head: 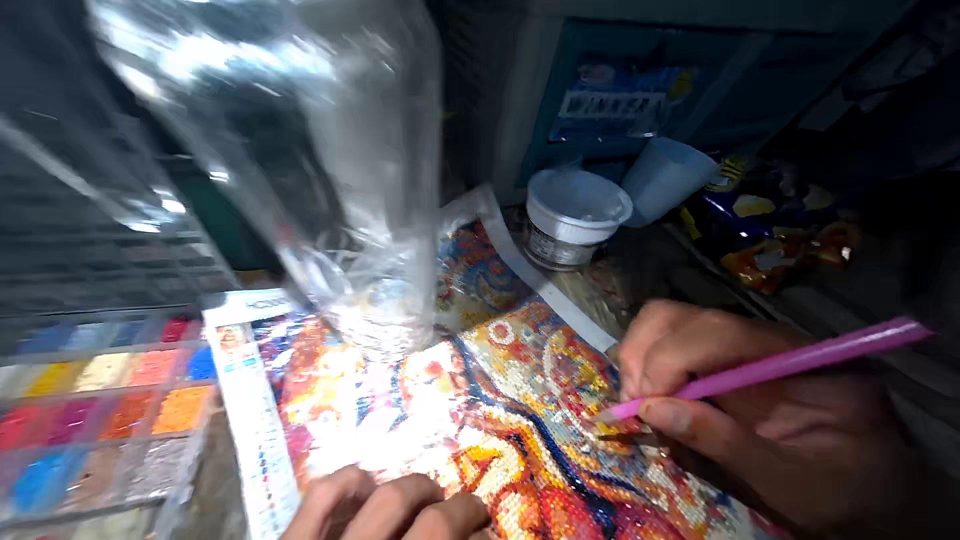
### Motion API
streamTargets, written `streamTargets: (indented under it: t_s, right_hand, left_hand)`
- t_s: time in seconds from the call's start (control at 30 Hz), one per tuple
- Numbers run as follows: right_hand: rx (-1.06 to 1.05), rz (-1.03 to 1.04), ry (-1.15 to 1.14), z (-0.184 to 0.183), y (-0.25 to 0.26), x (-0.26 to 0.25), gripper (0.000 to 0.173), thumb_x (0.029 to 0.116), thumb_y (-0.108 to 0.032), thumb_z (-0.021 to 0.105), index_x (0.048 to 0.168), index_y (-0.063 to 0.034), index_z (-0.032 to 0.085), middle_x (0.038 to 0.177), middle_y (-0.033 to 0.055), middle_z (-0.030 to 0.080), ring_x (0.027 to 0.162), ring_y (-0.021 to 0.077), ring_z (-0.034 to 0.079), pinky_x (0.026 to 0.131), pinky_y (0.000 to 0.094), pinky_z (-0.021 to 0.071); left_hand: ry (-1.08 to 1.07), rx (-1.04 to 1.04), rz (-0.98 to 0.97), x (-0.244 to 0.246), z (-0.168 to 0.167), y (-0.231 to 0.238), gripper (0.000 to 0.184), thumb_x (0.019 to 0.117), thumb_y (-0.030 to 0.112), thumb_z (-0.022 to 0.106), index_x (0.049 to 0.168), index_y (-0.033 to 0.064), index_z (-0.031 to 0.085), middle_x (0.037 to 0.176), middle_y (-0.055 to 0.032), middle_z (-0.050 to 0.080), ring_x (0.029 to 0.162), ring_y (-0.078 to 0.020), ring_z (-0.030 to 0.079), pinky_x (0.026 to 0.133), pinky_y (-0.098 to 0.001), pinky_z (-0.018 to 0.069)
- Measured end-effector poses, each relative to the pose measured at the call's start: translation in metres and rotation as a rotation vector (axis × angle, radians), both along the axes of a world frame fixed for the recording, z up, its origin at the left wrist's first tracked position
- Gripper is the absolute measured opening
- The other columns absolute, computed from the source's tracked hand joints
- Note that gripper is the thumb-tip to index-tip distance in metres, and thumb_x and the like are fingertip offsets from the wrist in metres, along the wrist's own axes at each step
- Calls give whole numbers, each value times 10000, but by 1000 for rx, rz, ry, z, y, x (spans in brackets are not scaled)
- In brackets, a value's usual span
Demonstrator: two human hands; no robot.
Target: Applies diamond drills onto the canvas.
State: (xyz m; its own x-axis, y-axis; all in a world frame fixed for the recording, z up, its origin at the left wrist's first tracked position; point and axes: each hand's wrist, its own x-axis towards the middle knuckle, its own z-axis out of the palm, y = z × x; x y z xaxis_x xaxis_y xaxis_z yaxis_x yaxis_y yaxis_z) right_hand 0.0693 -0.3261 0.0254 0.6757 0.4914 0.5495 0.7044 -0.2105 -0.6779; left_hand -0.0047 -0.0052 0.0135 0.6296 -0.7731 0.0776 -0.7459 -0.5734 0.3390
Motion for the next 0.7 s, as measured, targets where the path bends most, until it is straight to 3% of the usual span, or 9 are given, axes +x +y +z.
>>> streamTargets:
  t_s: [0.33,0.7]
  right_hand:
    - [-95,-69,39,-2,-5,6,60,955,-288,699,960,-240,663,898,-96,667,860,41,663,762,224,572]
    - [-122,-87,59,-3,-8,12,33,968,-242,680,964,-221,656,909,-105,652,882,20,651,787,217,565]
  left_hand:
    - [-42,-38,51,-4,-4,-2,500,960,528,571,1245,124,645,1290,-74,656,1160,-272,608,966,-476,425]
    - [-58,-75,84,-8,-5,-6,529,955,517,562,1266,97,645,1262,-120,661,1128,-309,624,950,-506,432]
